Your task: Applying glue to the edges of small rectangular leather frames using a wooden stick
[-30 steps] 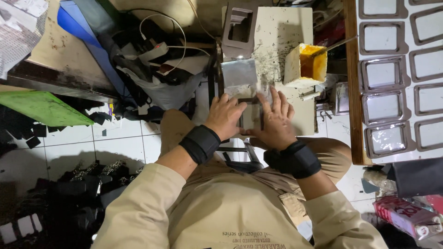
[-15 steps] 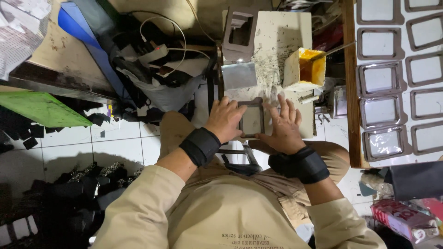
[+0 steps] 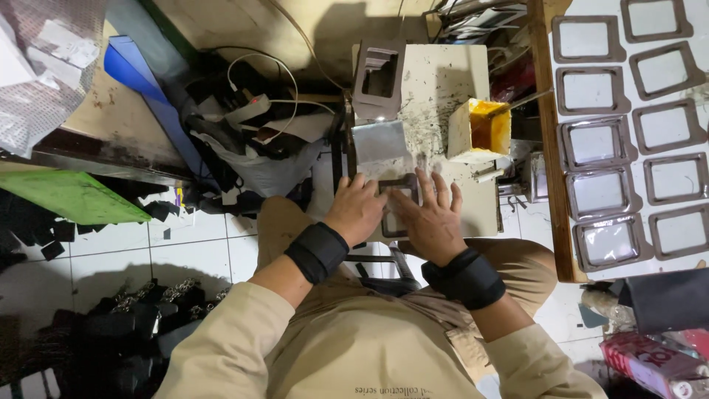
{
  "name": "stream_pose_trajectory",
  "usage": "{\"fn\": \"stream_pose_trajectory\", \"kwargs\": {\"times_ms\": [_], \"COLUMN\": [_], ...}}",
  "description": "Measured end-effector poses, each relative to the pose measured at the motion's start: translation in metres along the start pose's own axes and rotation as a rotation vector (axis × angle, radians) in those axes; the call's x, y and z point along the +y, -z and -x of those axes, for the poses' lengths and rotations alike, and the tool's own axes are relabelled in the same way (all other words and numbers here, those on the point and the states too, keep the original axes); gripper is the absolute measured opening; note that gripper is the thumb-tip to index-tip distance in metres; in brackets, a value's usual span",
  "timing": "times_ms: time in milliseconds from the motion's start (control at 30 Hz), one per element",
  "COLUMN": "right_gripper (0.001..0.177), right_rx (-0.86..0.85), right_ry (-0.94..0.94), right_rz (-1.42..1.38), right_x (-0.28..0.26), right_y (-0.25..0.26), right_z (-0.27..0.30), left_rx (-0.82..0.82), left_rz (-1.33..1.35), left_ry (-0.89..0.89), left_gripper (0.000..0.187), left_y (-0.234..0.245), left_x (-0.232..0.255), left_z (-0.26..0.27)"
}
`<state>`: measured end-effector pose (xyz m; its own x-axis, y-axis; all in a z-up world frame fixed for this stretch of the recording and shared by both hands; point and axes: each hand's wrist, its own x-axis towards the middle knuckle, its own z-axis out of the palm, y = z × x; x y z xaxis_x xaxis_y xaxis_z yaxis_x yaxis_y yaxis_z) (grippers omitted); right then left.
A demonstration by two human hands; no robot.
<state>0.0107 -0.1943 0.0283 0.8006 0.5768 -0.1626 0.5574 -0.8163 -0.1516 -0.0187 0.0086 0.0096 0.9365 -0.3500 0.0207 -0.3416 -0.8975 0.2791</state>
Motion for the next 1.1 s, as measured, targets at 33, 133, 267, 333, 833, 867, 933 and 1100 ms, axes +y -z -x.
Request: {"fn": "stream_pose_trajectory", "kwargs": {"times_ms": [33, 133, 267, 333, 833, 867, 933, 1100], "right_gripper": [0.044, 0.04, 0.036, 0.035, 0.023, 0.02, 0.02, 0.024], "right_rx": [-0.001, 0.07, 0.094, 0.113, 0.111, 0.113, 0.116, 0.12], "right_ry": [0.0, -0.012, 0.01, 0.02, -0.146, -0.164, -0.185, -0.224], "right_rz": [0.001, 0.052, 0.089, 0.111, -0.061, -0.099, -0.138, -0.093], "right_x": [0.0, -0.001, 0.004, 0.007, 0.028, 0.028, 0.029, 0.023], "right_y": [0.002, 0.005, -0.005, -0.008, -0.024, -0.024, -0.023, -0.019], "right_z": [0.002, 0.001, -0.001, -0.001, -0.028, -0.031, -0.034, -0.042], "left_rx": [0.0, 0.034, 0.104, 0.085, 0.302, 0.297, 0.291, 0.319], "left_rz": [0.001, -0.005, -0.082, -0.076, 0.028, 0.069, 0.111, 0.126], "left_ry": [0.0, 0.031, -0.078, -0.069, 0.009, 0.045, 0.078, 0.125], "left_gripper": [0.033, 0.019, 0.015, 0.015, 0.015, 0.02, 0.024, 0.024], "left_y": [0.0, -0.005, -0.033, -0.036, -0.063, -0.057, -0.054, -0.042], "left_x": [0.001, -0.001, -0.006, -0.009, -0.015, -0.012, -0.011, -0.012], "left_z": [0.0, -0.003, -0.008, -0.009, -0.044, -0.048, -0.055, -0.058]}}
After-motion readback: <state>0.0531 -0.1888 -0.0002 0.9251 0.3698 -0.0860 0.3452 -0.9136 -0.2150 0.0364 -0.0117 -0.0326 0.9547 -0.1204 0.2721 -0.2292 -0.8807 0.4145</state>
